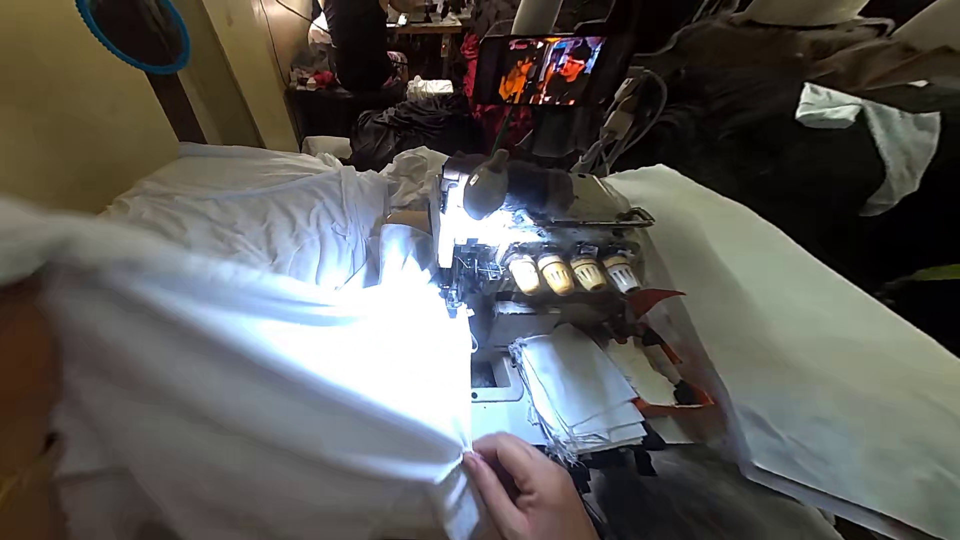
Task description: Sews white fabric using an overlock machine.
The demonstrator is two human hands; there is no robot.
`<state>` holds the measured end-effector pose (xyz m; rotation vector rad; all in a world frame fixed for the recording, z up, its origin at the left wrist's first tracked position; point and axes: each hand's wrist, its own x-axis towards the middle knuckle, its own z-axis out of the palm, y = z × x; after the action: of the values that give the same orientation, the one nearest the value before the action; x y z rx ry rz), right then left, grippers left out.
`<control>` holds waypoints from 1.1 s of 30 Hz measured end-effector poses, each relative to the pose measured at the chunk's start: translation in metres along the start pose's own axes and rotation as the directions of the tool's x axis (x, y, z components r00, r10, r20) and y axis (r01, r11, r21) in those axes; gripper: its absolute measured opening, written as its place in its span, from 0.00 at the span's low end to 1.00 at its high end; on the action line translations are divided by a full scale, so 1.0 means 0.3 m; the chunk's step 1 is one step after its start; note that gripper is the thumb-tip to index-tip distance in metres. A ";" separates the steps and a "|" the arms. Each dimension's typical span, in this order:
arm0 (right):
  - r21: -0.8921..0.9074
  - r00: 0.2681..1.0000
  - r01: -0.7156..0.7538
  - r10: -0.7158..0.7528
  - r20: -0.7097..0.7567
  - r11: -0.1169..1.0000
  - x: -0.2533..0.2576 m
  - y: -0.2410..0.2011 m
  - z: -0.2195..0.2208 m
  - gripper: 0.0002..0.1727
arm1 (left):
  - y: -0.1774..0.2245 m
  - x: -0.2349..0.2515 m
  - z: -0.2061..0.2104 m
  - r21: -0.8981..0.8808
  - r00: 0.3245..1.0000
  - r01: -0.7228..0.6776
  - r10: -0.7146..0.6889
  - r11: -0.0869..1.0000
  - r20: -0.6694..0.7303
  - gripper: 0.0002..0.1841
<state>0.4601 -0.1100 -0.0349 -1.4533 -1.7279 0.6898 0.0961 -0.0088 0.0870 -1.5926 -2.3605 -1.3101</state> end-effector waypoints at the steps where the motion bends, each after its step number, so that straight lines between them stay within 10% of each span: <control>1: -0.043 0.999 0.008 -0.010 -0.049 0.999 0.031 0.011 0.013 0.09 | 0.000 0.077 0.049 0.056 0.995 -0.101 0.100 0.993 0.018 0.24; 5: -0.235 0.970 0.043 -0.097 -0.224 0.971 0.152 0.066 0.047 0.12 | 0.087 0.142 0.184 0.120 0.864 -0.473 0.433 0.873 0.258 0.30; 12: -0.179 0.964 0.013 -0.060 -0.257 0.984 0.229 0.076 0.023 0.12 | 0.007 -0.601 0.418 0.016 0.710 -0.688 0.669 0.725 0.221 0.34; 18: 0.241 0.982 -0.096 0.131 -0.135 0.966 0.170 0.033 0.030 0.08 | 0.076 -0.189 0.378 0.170 0.661 -0.727 0.745 0.666 -0.089 0.17; 23: 0.356 0.968 -0.108 0.180 -0.175 0.928 0.118 0.017 0.073 0.17 | 0.171 0.007 0.486 0.149 0.772 -0.630 0.593 0.762 0.229 0.28; 27: 0.298 0.982 -0.056 0.106 -0.156 0.953 0.110 0.061 0.075 0.13 | 0.109 -0.341 0.461 0.146 0.746 -0.652 0.664 0.744 -0.051 0.15; 30: 0.228 0.987 -0.152 0.161 -0.021 0.962 0.127 0.065 0.094 0.17 | 0.043 -0.563 0.458 0.169 0.847 -0.513 0.464 0.841 0.259 0.29; 33: 0.123 0.974 -0.210 0.196 0.111 0.970 0.119 0.053 0.137 0.16 | -0.007 -0.630 0.468 0.157 0.893 -0.379 0.317 0.912 0.319 0.14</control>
<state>0.4330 -0.0692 -0.0633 -1.5375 -1.5847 0.9821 0.2449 -0.0642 -0.0869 -2.1252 -2.1113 -0.7685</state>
